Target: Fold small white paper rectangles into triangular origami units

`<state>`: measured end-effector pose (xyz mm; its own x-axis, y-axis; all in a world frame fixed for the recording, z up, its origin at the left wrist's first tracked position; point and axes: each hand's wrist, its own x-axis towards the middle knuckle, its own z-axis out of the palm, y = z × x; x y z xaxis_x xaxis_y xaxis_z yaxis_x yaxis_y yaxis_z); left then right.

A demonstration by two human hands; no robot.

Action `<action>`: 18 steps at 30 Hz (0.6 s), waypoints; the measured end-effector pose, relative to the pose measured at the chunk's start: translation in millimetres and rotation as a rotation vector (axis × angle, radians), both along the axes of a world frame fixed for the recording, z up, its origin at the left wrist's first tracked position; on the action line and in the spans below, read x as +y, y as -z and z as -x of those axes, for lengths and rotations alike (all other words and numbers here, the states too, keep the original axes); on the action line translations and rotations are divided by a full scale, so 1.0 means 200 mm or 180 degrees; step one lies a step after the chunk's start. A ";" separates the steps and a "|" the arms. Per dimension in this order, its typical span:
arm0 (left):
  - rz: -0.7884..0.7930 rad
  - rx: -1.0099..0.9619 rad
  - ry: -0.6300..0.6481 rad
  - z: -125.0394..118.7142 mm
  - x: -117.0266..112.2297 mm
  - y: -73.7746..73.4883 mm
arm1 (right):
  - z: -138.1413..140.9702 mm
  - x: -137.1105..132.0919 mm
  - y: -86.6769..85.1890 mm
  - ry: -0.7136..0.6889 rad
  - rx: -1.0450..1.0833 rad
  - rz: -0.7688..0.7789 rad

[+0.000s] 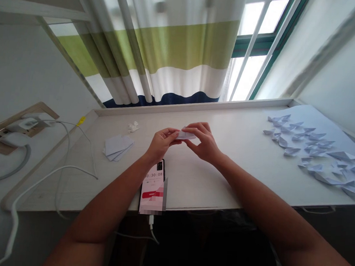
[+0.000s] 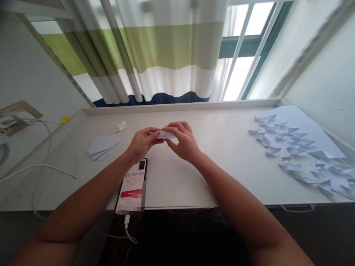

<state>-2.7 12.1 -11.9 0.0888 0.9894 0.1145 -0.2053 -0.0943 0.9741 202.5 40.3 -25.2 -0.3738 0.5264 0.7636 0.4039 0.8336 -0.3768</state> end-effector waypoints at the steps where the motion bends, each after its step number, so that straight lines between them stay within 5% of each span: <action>1: 0.0037 -0.0023 -0.0037 0.00 0.00 0.00 | -0.01 0.01 0.00 0.0012 0.0051 0.0008; 8: -0.0323 0.0352 -0.0292 0.03 0.01 -0.01 | -0.03 0.06 0.02 -0.0804 0.0425 0.0888; 14: -0.0964 0.1091 -0.0070 0.06 0.01 -0.01 | -0.03 0.05 -0.01 -0.0952 0.1109 0.1587; 18: -0.1155 0.1150 -0.0304 0.05 0.01 0.02 | -0.03 0.05 -0.02 -0.0937 0.1238 0.1855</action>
<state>-12.9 14.1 -16.8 0.0973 0.8974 0.4304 0.1638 -0.4410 0.8824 208.4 50.7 -21.2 -0.3220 0.8052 0.4980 -0.0564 0.5088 -0.8590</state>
